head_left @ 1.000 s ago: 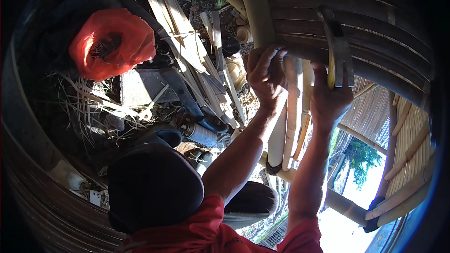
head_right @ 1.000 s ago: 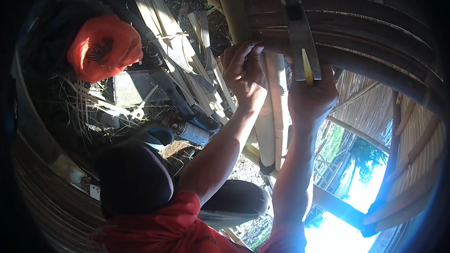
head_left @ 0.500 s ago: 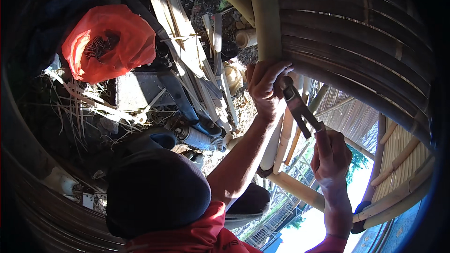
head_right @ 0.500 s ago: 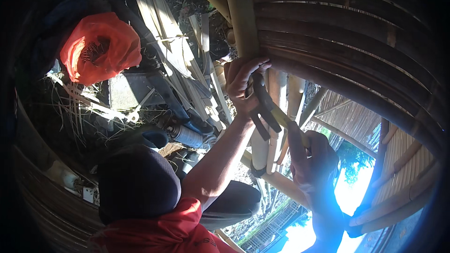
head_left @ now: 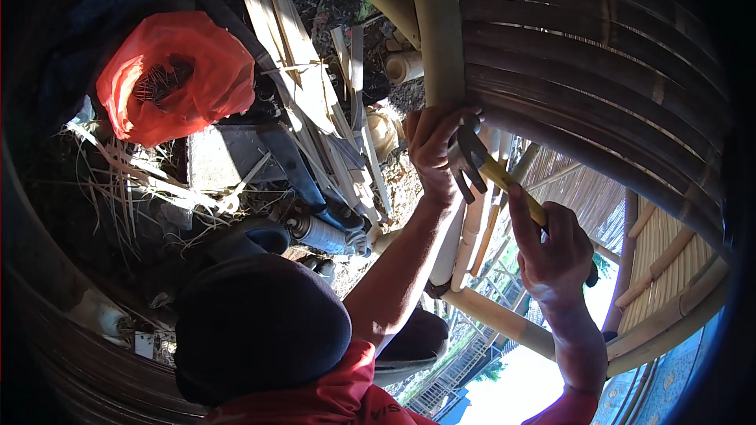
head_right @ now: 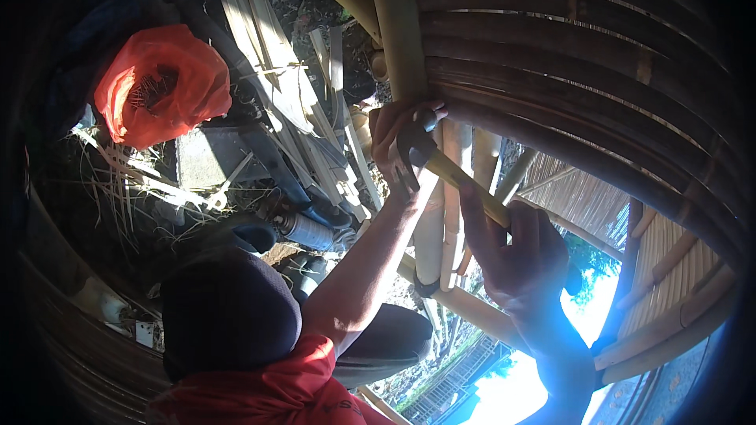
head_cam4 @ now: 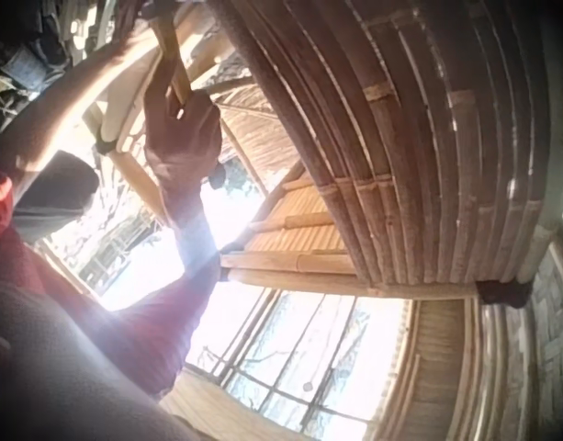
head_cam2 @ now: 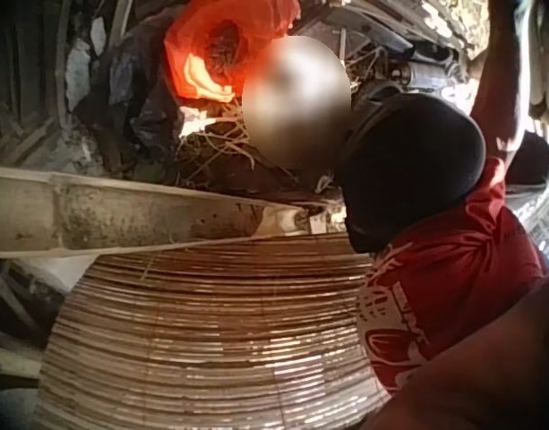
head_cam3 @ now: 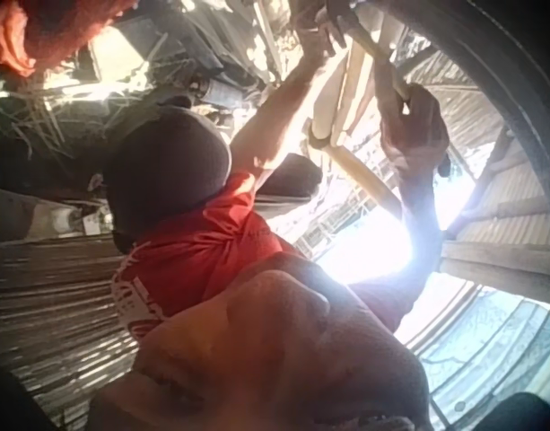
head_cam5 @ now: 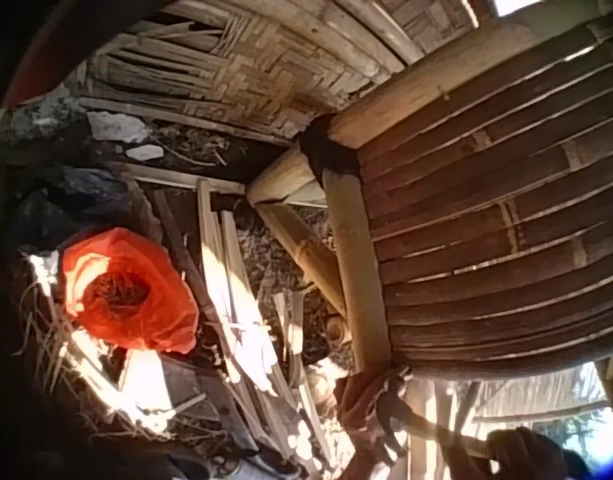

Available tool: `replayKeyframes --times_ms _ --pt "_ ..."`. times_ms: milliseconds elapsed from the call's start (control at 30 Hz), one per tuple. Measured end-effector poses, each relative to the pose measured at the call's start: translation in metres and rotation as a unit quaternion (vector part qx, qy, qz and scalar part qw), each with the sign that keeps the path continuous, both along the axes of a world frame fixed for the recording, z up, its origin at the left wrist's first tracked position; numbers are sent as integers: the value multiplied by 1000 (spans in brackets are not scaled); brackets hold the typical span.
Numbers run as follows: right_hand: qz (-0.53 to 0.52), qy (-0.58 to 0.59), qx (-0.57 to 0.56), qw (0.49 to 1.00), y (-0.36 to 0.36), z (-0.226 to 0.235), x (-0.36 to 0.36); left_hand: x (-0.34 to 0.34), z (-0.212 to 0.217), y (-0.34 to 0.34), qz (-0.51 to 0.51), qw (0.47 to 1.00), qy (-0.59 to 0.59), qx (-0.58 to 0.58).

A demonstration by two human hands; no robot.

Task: The person constructs a bamboo structure by sawing bamboo slats with a hand saw, aligning them onto the frame, and securing them with nails using a hammer.

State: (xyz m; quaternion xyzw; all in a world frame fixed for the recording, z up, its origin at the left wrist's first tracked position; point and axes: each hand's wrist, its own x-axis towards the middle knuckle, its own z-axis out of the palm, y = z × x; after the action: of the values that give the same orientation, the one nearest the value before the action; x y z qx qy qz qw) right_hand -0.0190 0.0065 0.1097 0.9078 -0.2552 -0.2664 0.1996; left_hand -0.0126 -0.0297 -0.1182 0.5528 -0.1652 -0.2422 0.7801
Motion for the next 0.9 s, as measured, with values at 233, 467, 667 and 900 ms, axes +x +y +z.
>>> replayKeyframes --times_ms 233,467,667,900 --pt "-35 -40 18 998 2 2 1 4 2 2 8 998 61 -14" --pt "-176 -283 -64 941 47 19 -22 20 6 5 -37 998 53 -15" --pt "-496 -578 143 633 103 8 -5 31 4 9 -129 983 112 62" --pt "-316 -305 0 898 109 12 -15 20 23 15 -116 930 280 206"
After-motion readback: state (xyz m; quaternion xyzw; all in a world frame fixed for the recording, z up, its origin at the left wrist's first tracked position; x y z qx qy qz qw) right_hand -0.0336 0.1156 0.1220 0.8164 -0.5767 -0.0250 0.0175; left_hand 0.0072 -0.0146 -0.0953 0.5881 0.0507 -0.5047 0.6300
